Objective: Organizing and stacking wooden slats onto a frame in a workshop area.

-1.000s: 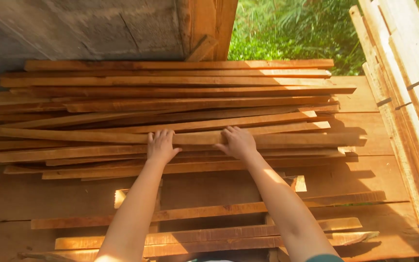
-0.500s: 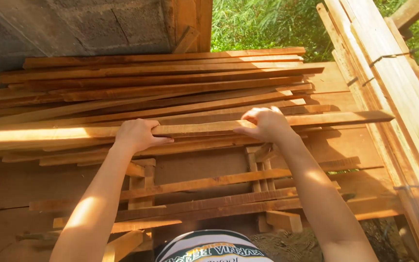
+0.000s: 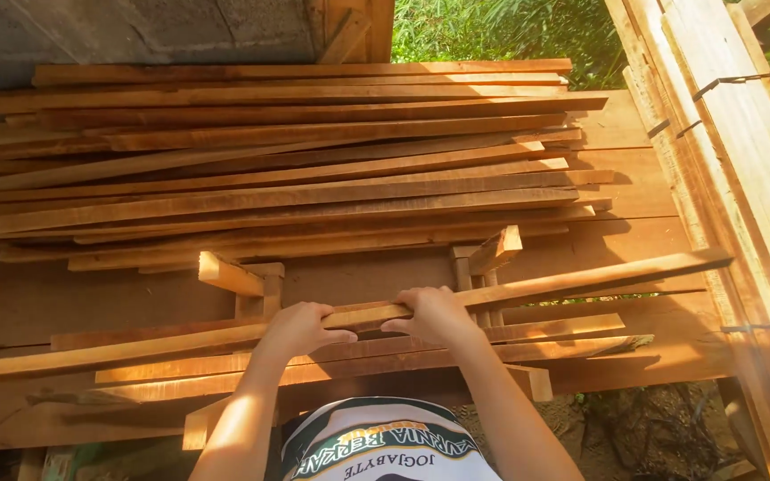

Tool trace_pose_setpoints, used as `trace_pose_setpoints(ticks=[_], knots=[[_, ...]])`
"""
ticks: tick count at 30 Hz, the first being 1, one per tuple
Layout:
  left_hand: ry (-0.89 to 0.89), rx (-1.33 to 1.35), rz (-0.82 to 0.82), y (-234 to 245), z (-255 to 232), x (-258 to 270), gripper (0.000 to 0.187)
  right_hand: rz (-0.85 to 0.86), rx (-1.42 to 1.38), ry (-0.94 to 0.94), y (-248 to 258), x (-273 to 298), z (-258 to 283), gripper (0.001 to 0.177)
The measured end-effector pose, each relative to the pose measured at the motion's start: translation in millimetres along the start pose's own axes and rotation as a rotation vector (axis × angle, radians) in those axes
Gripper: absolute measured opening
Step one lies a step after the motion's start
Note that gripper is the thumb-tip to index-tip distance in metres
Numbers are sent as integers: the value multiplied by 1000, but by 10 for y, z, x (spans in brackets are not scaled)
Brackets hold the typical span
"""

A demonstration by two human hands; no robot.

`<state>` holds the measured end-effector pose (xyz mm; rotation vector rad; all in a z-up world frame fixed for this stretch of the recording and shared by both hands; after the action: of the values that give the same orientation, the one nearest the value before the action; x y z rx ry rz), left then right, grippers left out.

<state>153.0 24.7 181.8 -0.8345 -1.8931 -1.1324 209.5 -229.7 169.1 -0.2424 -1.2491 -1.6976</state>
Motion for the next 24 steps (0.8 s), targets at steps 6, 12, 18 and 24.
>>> trace_pose_setpoints(ticks=[6, 12, 18, 24], knots=[[-33, -30, -57, -652, 597, -1166, 58, 19, -23, 11, -740, -657, -393, 53], [-6, 13, -35, -858, 705, -1309, 51, 48, -21, -16, -951, -787, -455, 56], [-17, -28, -90, -869, 818, -1522, 45, -21, 0, 5, -1042, -921, -496, 56], [-49, -134, -167, -865, 865, -1621, 40, -190, 76, 86, -1229, -1085, -690, 47]])
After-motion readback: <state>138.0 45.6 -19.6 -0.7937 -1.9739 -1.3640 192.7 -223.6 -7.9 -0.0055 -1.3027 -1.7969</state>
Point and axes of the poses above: each hand's wrist, its own x-axis away from the middle knuckle, its own y-axis out of the back of the hand, z = x × y, the point moved 1 cm from there along -x, towards the middle knuckle, and after that the axes turned 15 degrees about z, right-handed, at the moved point
